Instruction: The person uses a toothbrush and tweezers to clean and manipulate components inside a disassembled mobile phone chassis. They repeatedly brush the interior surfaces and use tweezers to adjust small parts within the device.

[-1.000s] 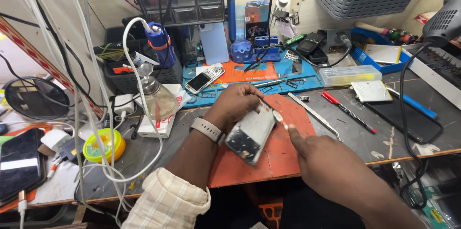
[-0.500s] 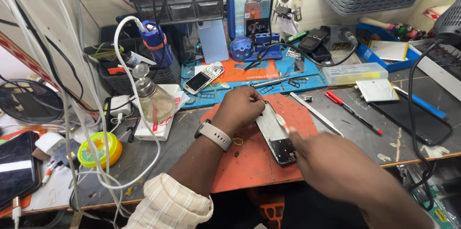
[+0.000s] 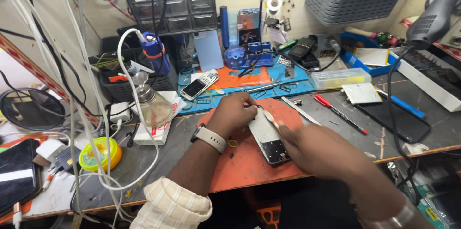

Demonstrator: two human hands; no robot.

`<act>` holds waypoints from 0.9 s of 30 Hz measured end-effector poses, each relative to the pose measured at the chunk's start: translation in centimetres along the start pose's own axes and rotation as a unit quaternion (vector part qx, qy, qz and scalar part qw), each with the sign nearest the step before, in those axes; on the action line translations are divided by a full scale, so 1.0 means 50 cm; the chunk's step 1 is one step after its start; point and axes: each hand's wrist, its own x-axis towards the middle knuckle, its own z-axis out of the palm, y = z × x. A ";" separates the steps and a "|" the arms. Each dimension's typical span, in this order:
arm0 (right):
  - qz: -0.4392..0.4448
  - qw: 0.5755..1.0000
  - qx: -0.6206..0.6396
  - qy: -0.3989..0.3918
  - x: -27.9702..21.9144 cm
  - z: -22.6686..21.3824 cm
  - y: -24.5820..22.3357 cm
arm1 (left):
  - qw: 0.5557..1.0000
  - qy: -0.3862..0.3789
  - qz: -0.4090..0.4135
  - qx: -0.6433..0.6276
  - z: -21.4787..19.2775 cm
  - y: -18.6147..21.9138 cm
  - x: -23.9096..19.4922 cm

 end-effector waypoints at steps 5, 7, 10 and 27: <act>-0.089 0.996 0.011 0.004 -0.101 0.067 0.067 | 0.997 0.025 0.036 0.062 0.015 -0.033 0.023; -0.054 0.998 0.023 -0.001 -0.098 0.068 0.066 | 0.996 0.019 0.028 0.080 0.023 -0.034 0.022; 0.043 0.998 0.027 -0.025 -0.028 0.026 0.028 | 0.996 0.014 0.039 0.081 0.013 -0.015 0.016; 0.017 0.998 -0.059 -0.027 -0.051 0.021 -0.004 | 0.996 0.019 0.028 0.086 0.010 -0.004 0.013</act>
